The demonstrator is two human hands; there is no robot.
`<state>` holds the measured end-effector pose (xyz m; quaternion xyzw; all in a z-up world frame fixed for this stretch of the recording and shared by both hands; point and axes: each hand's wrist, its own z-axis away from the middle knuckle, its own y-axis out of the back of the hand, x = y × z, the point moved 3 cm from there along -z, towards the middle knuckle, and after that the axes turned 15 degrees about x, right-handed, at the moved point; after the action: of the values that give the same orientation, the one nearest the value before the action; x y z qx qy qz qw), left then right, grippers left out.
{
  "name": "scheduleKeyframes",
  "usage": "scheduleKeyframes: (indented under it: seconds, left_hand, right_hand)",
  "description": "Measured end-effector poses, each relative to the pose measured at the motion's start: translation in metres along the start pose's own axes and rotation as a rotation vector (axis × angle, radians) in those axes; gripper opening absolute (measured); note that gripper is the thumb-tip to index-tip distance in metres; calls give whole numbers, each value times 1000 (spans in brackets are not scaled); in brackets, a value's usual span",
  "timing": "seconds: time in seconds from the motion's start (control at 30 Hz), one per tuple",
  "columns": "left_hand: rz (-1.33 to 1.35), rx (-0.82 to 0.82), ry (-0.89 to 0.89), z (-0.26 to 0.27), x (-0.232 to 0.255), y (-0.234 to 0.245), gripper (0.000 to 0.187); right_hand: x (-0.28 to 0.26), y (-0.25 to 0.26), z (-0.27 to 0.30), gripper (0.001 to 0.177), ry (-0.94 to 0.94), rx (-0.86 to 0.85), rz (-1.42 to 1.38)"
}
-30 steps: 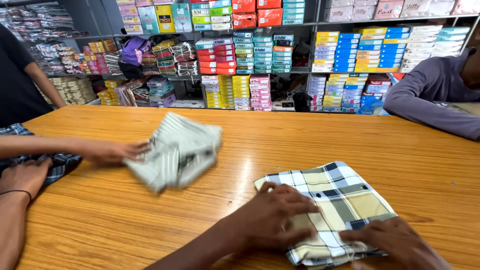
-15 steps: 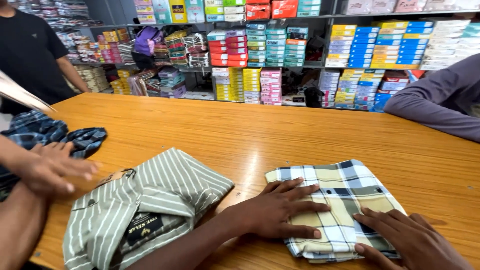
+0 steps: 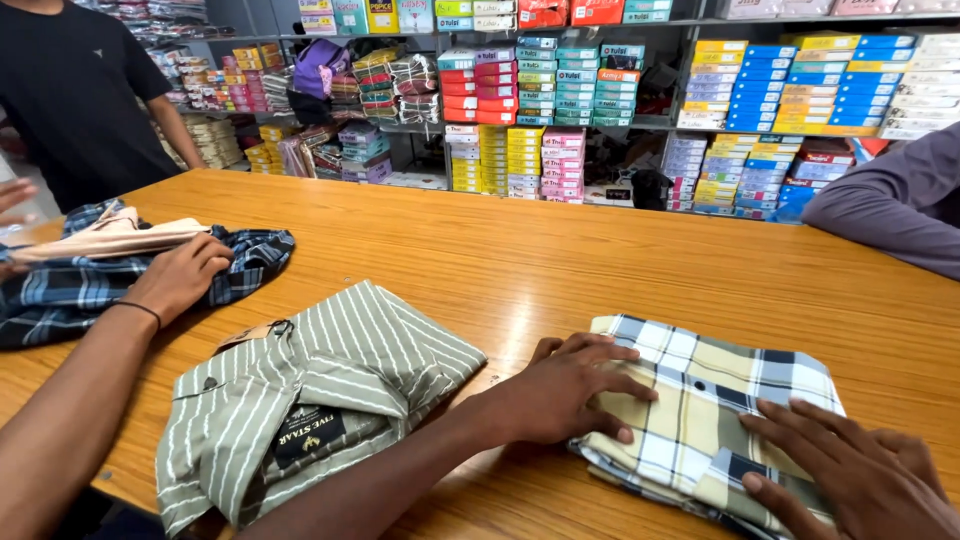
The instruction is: The recorder is seen folding a checkered shirt and placing it inside a plastic cover.
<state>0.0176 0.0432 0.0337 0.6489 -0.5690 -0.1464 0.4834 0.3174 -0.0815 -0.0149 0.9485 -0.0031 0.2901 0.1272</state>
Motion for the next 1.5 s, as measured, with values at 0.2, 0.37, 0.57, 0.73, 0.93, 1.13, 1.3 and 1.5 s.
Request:
scheduleKeyframes:
  seconds: [0.2, 0.37, 0.57, 0.73, 0.93, 1.13, 1.3, 1.5]
  left_hand:
    - [-49, -1, 47, -4, 8, 13, 52]
    - [61, 101, 117, -5, 9, 23, 50]
    - [-209, 28, 320, -6, -34, 30, 68]
    - [-952, -133, 772, 23, -106, 81, 97]
    - [-960, -275, 1144, 67, -169, 137, 69]
    - [-930, -103, 675, 148, -167, 166, 47]
    - [-791, -60, -103, 305, -185, 291, 47]
    - [285, -107, 502, 244, -156, 239, 32]
  right_hand:
    - [4, -8, -16, 75, -406, -1142, -120]
    - [16, -17, 0, 67, -645, -1285, -261]
    - [0, 2, -16, 52, -610, -935, -355]
    - [-3, 4, -18, 48, -644, -989, -395]
    - [-10, 21, -25, 45, -502, -731, -523]
    - [-10, 37, -72, 43, -516, -574, -634]
    - [-10, 21, -52, 37, -508, -628, -724]
    - [-15, 45, -95, 44, -582, -801, -647]
